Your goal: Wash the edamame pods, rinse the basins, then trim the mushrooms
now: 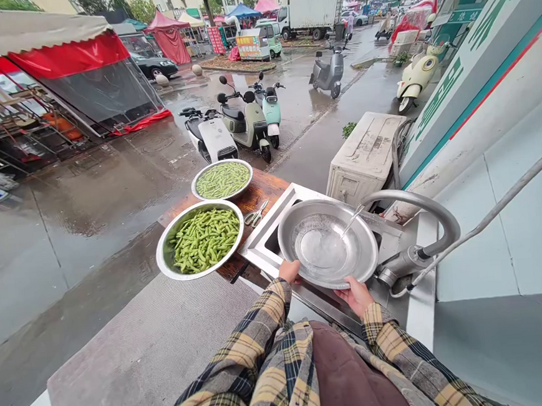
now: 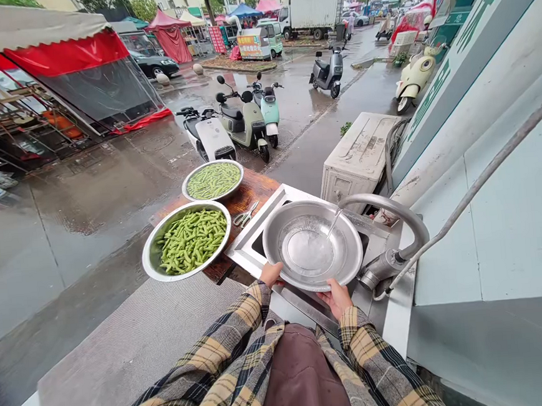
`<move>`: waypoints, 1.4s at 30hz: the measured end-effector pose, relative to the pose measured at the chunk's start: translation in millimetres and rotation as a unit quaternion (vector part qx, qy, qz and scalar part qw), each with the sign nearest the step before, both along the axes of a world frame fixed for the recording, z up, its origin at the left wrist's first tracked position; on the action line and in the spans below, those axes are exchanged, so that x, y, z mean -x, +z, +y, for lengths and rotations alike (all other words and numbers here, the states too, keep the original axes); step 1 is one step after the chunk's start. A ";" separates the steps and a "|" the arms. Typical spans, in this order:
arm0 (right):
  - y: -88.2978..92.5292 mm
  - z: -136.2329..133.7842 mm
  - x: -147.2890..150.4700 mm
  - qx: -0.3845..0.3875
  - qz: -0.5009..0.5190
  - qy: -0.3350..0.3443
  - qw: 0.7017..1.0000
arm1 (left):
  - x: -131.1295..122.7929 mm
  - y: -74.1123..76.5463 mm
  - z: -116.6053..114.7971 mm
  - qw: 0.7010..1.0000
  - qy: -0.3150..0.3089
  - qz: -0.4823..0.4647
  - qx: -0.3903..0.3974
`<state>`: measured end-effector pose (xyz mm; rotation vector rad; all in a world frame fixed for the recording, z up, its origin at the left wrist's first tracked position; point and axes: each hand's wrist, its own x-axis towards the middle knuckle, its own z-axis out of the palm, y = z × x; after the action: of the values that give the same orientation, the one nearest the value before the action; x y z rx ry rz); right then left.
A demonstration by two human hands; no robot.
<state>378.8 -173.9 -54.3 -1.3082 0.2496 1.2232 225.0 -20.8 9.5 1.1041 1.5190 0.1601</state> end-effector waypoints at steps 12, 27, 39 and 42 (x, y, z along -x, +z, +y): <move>5.2 -0.4 0.9 -0.002 -0.003 -0.003 1.000 | -0.3 6.1 -2.1 1.000 0.007 -0.010 0.000; 9.0 0.4 1.9 0.000 -0.004 -0.003 1.000 | 1.1 8.5 -1.8 1.000 0.004 -0.011 0.007; 16.4 0.8 2.8 0.006 -0.008 0.000 1.000 | 1.6 3.5 -1.5 0.999 0.014 -0.035 0.005; 17.5 1.7 3.5 0.009 -0.008 0.001 1.000 | 1.7 1.6 -1.2 0.999 0.017 -0.041 0.005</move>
<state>375.4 -172.2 -36.8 -1.3342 0.2483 1.2137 223.3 -22.0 11.1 1.0526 1.4648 0.2179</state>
